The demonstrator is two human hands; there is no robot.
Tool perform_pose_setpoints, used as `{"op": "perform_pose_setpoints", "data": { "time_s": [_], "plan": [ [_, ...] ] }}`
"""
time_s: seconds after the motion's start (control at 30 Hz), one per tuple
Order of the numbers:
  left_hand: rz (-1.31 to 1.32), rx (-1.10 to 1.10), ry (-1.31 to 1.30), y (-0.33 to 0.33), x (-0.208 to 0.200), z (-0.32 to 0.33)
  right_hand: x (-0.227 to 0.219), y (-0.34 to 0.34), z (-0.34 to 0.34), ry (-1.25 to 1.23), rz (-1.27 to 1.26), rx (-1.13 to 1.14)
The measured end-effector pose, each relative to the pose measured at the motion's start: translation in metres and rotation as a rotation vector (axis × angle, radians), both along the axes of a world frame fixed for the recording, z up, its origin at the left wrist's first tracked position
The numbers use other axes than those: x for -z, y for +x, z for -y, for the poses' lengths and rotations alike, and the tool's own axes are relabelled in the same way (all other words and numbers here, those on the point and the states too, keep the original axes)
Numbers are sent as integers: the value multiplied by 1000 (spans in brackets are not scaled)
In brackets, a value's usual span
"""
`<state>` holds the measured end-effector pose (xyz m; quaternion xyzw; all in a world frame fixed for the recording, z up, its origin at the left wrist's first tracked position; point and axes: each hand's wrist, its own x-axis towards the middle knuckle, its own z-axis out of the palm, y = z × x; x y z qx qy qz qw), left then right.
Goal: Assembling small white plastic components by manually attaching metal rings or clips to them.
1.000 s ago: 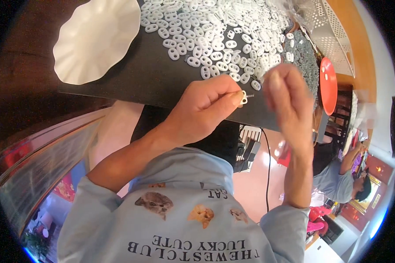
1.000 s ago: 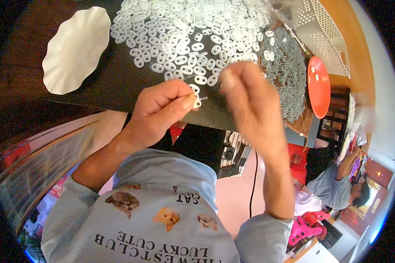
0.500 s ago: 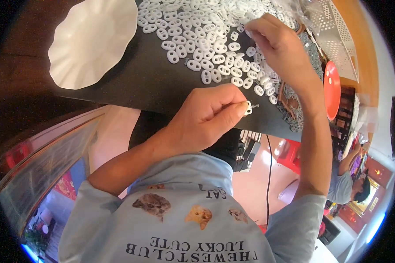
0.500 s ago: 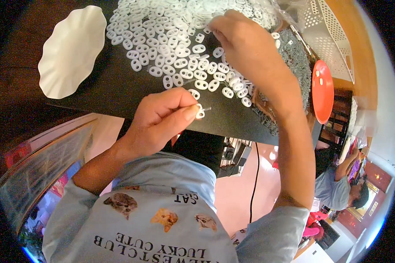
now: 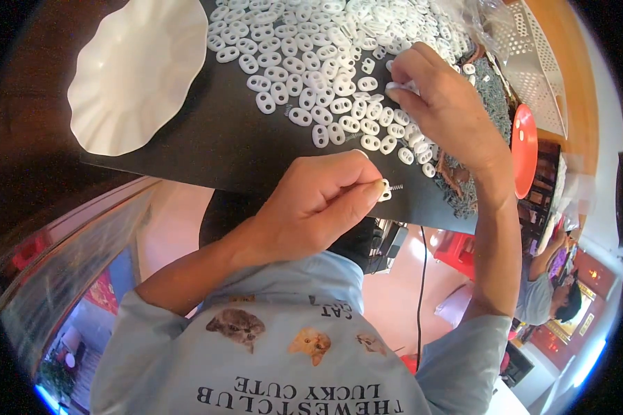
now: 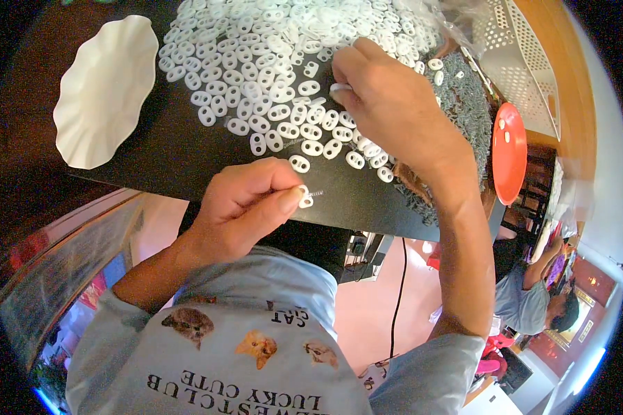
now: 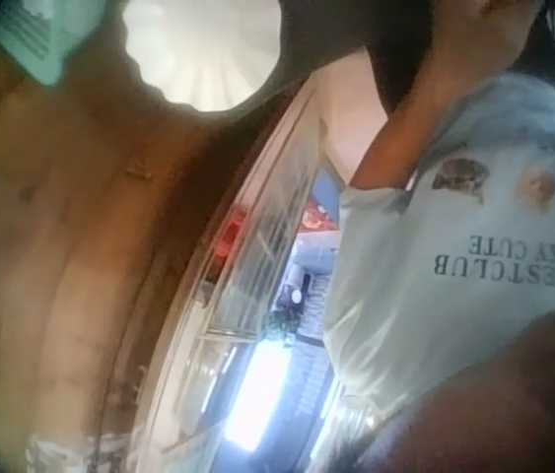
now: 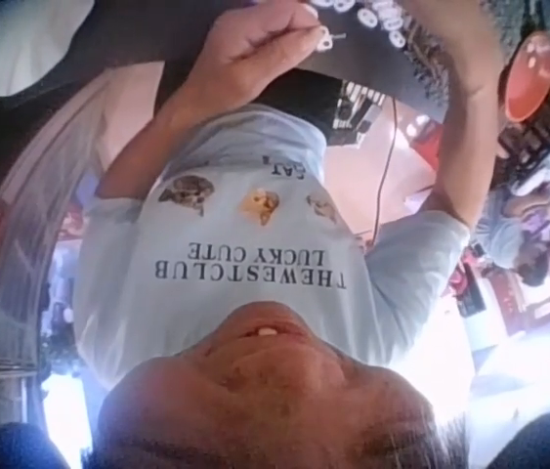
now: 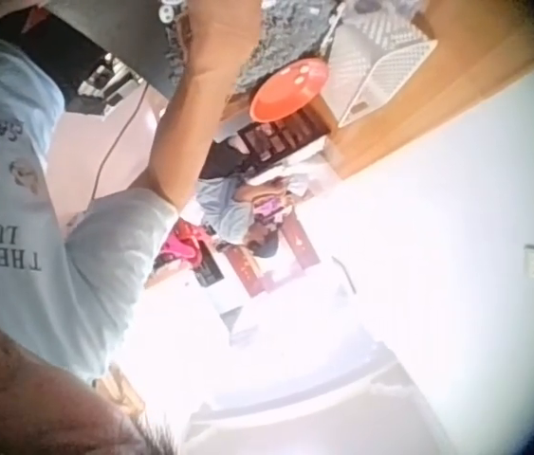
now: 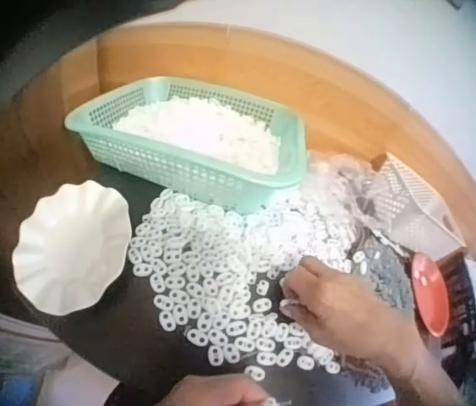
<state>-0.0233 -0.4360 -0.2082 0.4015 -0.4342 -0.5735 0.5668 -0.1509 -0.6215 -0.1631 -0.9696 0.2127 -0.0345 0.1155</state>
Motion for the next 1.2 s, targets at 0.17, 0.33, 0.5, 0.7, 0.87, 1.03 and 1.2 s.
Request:
{"op": "perform_pose_setpoints", "data": {
  "time_s": [0.17, 0.33, 0.5, 0.7, 0.87, 1.03, 1.2],
  "plan": [
    [102, -55, -116, -1, 1, 1, -1, 0, -4, -43, 38, 31],
    [-134, -73, -3, -4, 1, -4, -19, -12, -30, 574, 211, 255],
    [-361, -124, -82, -3, 14, -4, -10, -22, -81, 1301, 448, 223],
    [-450, -110, 4, -1, 9, -3, -5, -30, -93, 1145, 523, 272],
    [-447, -83, -2, -2, 10, -5, -1, -34, -87, 1056, 502, 275],
    [-281, -56, 10, 1, 5, -6, -12, -34, -79, 1221, 448, 398],
    [-189, 38, 55, 3, 0, -5, -18, -41, -65, 1078, 310, 225]
  ]
}}
